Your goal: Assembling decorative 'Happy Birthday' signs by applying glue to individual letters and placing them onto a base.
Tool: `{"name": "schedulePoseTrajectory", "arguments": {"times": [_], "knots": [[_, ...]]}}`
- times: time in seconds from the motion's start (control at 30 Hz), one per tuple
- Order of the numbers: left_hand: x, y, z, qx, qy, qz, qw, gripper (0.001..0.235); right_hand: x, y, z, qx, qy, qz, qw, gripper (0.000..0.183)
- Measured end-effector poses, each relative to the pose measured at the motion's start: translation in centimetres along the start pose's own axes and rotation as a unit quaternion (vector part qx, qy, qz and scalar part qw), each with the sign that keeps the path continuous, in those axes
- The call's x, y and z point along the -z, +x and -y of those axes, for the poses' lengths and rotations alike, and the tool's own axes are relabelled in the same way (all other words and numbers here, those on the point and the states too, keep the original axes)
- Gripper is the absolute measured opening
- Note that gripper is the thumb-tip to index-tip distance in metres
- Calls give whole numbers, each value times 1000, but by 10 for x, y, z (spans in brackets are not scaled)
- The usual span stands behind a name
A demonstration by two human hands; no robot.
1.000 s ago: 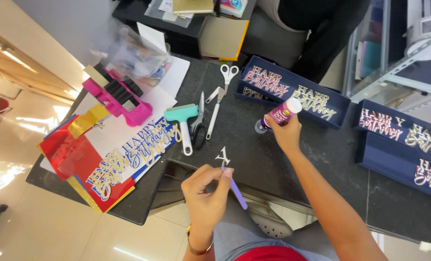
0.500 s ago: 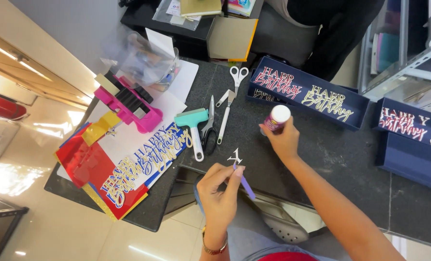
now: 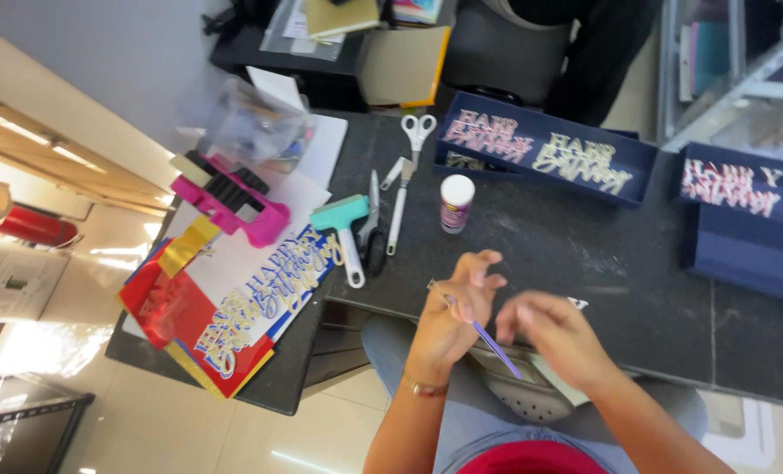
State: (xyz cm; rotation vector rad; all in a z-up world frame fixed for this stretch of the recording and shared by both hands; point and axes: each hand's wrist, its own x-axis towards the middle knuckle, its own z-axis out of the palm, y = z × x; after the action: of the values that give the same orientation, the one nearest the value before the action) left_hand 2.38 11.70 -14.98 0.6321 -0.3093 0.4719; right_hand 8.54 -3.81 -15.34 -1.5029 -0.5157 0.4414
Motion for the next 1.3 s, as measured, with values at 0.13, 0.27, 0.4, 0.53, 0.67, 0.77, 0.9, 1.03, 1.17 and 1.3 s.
{"name": "schedulePoseTrajectory", "arguments": {"times": [0.13,0.27,0.4,0.53,0.67,0.77,0.9,1.03,1.17,1.3], "knots": [[7,-12,63,147,-100,82,981,15,18,-55,7,-126,267,103,950,23],[7,-37,106,237,-136,155,949,26,35,-82,2,-232,293,55,926,24],[5,-61,129,273,-163,172,933,22,46,-107,-16,-245,319,8,916,20],[-1,-78,134,346,-152,114,919,25,58,-128,-42,-237,238,-85,938,16],[36,-101,154,304,164,-27,938,44,81,-131,-49,-168,118,-210,956,14],[22,-67,116,183,517,-62,834,15,109,-126,-111,-186,18,-281,941,9],[18,-46,109,100,652,-13,751,17,100,-105,-112,-240,-47,-293,924,8],[27,-40,124,55,721,45,689,30,96,-90,-101,-264,-90,-292,915,7],[26,-38,132,79,768,80,630,40,94,-87,-100,-289,-131,-293,902,7],[28,-39,137,74,795,95,594,40,90,-80,-81,-304,-148,-276,900,7]]}}
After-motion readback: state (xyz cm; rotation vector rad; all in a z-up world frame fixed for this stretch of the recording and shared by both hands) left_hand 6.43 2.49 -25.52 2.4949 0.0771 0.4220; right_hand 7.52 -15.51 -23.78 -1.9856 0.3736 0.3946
